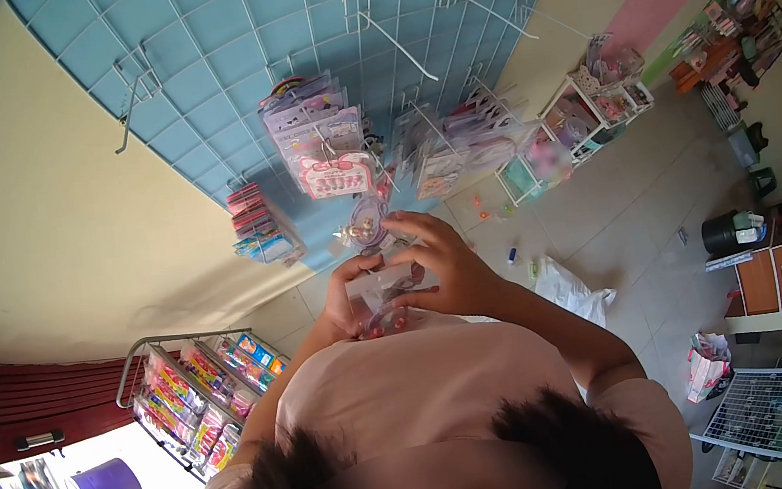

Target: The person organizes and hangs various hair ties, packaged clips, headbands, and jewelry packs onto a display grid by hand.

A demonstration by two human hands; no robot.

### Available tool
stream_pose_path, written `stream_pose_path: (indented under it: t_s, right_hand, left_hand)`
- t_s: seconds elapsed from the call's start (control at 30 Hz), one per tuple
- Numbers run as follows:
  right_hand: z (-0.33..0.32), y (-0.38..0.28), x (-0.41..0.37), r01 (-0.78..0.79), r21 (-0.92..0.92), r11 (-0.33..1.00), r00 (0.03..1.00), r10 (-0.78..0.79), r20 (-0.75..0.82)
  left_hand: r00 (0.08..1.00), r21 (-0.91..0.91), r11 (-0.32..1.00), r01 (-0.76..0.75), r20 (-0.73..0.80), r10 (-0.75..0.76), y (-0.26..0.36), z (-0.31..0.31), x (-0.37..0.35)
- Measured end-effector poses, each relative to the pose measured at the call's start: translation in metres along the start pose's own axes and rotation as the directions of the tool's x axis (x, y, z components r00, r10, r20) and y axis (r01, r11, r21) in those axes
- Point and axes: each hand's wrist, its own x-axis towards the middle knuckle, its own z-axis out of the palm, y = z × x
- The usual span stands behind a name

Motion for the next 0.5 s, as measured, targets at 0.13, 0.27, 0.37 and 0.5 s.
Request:
stream_pose_path:
  t_s: [0.13, 0.27, 0.37, 0.5]
  right_hand:
    - [-0.008, -0.004, 0.003, -0.017, 0.185, 0.983, 0.995, 0.035, -0.092]
    - [-0.061, -0.013, 0.039, -0.02, 0.713, 0.701, 0.92, 0.292, -0.262]
    - [-0.114, -0.031, 0.076, 0.079, 0.606, 0.791, 0.754, 0.35, -0.555]
    - [-0.163, -0.051, 0.131, 0.197, 0.378, 0.905, 0.604, 0.192, -0.774]
  left_hand:
    - [0.985, -0.051, 0.993, -0.106, 0.133, 0.112, 0.001, -0.011, 0.003]
    - [0.963, 0.023, 0.965, -0.26, 0.081, 0.257, -0.007, 0.018, 0.001]
    - [0.967, 0.027, 0.978, -0.205, 0.16, 0.198, -0.01, 0.017, 0.004]
    - [0.976, 0.008, 0.995, -0.104, 0.191, 0.101, -0.012, 0.011, 0.007]
